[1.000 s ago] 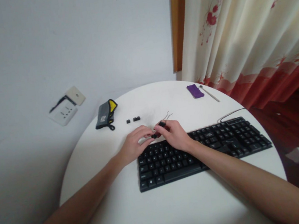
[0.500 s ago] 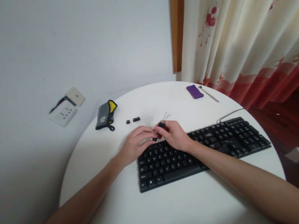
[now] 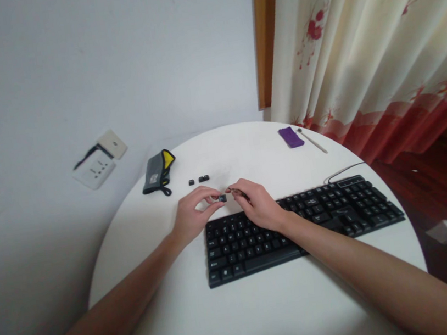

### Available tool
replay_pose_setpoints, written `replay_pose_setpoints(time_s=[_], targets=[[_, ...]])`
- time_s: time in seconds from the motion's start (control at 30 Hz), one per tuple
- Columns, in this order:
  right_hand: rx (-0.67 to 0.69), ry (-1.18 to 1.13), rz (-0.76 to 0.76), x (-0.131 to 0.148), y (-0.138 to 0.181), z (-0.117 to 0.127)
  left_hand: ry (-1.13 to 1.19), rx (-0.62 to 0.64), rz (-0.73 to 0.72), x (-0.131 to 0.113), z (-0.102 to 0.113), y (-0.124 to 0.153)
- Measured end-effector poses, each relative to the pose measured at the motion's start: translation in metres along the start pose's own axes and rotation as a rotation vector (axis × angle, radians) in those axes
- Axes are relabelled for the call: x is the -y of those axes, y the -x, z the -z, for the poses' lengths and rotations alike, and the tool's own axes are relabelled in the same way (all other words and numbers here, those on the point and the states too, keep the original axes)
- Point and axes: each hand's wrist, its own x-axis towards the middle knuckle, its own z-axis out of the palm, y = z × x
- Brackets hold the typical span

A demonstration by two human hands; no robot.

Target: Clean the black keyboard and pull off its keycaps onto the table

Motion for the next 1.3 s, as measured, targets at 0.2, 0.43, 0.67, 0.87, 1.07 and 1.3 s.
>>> replay_pose_setpoints(time_s=[0.2, 0.43, 0.67, 0.87, 1.07, 1.3], targets=[[0.049, 0.013, 0.097, -0.002, 0.000, -0.001, 0.046, 0.006, -0.015, 0.004, 0.000, 0.002], [0.051, 0.019, 0.131, -0.003, 0.001, -0.001, 0.084, 0.035, -0.015, 0.003, -0.001, 0.001], [-0.062, 0.218, -0.100, -0.010, -0.014, 0.010, 0.100, -0.239, 0.173, 0.018, 0.014, -0.001], [0.070, 0.389, -0.358, -0.040, -0.058, 0.001, 0.173, -0.508, 0.308, 0.042, 0.025, -0.004], [0.120, 0.426, -0.441, -0.070, -0.096, -0.029, 0.210, -0.579, 0.360, 0.059, 0.030, -0.006], [0.169, 0.419, -0.437, -0.078, -0.116, -0.046, 0.231, -0.599, 0.389, 0.068, 0.032, -0.007]])
